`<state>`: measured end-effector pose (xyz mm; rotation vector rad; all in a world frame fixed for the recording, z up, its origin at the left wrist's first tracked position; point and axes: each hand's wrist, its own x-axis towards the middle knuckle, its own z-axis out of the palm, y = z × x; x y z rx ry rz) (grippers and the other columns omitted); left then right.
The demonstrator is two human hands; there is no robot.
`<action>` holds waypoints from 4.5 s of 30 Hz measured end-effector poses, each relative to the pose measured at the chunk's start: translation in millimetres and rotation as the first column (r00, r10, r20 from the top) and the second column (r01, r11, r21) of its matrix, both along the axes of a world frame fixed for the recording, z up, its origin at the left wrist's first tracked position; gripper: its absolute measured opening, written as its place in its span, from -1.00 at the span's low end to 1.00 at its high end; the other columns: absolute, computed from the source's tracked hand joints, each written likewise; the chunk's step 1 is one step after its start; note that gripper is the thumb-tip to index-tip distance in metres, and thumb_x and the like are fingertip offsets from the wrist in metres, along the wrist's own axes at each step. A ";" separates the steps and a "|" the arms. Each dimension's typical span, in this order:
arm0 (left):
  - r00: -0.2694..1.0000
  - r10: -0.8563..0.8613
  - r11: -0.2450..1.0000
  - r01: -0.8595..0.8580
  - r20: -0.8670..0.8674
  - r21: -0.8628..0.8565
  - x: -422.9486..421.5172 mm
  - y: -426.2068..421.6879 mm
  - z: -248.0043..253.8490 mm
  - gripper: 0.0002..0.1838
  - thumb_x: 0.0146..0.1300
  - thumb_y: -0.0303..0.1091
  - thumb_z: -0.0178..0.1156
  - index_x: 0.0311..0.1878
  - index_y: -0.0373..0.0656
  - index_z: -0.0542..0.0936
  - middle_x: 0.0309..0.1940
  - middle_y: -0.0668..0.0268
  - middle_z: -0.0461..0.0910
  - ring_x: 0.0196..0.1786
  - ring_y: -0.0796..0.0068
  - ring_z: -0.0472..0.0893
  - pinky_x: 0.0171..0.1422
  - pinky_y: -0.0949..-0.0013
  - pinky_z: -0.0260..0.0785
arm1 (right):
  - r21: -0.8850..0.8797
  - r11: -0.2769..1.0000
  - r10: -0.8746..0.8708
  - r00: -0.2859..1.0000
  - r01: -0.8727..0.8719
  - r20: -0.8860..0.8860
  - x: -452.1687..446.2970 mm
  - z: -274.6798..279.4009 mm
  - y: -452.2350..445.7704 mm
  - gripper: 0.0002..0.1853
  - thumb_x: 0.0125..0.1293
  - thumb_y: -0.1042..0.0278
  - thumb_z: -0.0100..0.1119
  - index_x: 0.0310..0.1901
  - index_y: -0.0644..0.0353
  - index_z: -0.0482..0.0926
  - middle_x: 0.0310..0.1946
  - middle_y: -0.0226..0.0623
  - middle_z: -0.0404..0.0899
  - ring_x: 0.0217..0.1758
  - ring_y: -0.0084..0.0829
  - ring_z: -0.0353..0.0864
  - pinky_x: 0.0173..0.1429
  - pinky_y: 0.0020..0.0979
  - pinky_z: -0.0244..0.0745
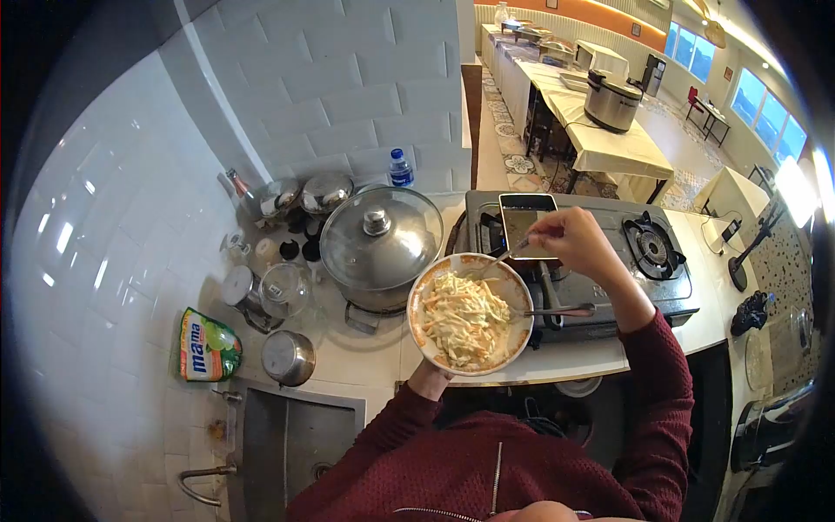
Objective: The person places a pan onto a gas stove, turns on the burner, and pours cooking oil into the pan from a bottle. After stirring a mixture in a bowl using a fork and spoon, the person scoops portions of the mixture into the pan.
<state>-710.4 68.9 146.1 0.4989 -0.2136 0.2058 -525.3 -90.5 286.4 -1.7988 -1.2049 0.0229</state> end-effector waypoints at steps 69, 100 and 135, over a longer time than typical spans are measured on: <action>0.968 0.207 0.977 -0.197 -0.140 0.080 -3.0 -6.9 10.6 -0.33 0.31 0.25 -0.20 0.30 -0.02 0.26 0.26 0.15 0.33 0.27 0.10 0.38 0.28 -0.12 0.30 | 0.600 0.791 0.319 0.757 0.119 -0.571 -59.7 -73.3 -22.4 -0.63 0.49 0.06 -0.23 -0.23 0.24 0.39 -0.49 -0.21 0.60 -0.43 -0.46 0.66 -0.35 -0.54 0.55; 0.941 0.316 0.934 -0.286 -0.123 0.214 13.1 -6.1 6.9 -0.28 0.32 0.28 -0.31 0.35 -0.03 0.20 0.28 0.16 0.30 0.29 0.08 0.35 0.31 -0.09 0.28 | 0.450 0.883 -0.003 0.958 -0.133 0.288 -94.1 -6.4 -51.0 -0.91 0.28 0.45 0.08 -0.29 0.28 0.44 -0.45 -0.16 0.58 -0.40 -0.14 0.60 -0.30 -0.29 0.48; 0.956 0.279 0.950 -0.262 -0.084 0.172 5.9 -3.6 5.1 -0.38 0.36 0.15 -0.18 0.32 -0.06 0.24 0.24 0.17 0.36 0.21 0.11 0.44 0.22 -0.03 0.39 | 0.651 0.755 0.460 0.646 0.076 -0.609 -42.1 -64.0 6.7 -0.63 0.47 0.03 -0.20 -0.24 0.21 0.37 -0.51 -0.20 0.58 -0.45 -0.44 0.65 -0.36 -0.52 0.55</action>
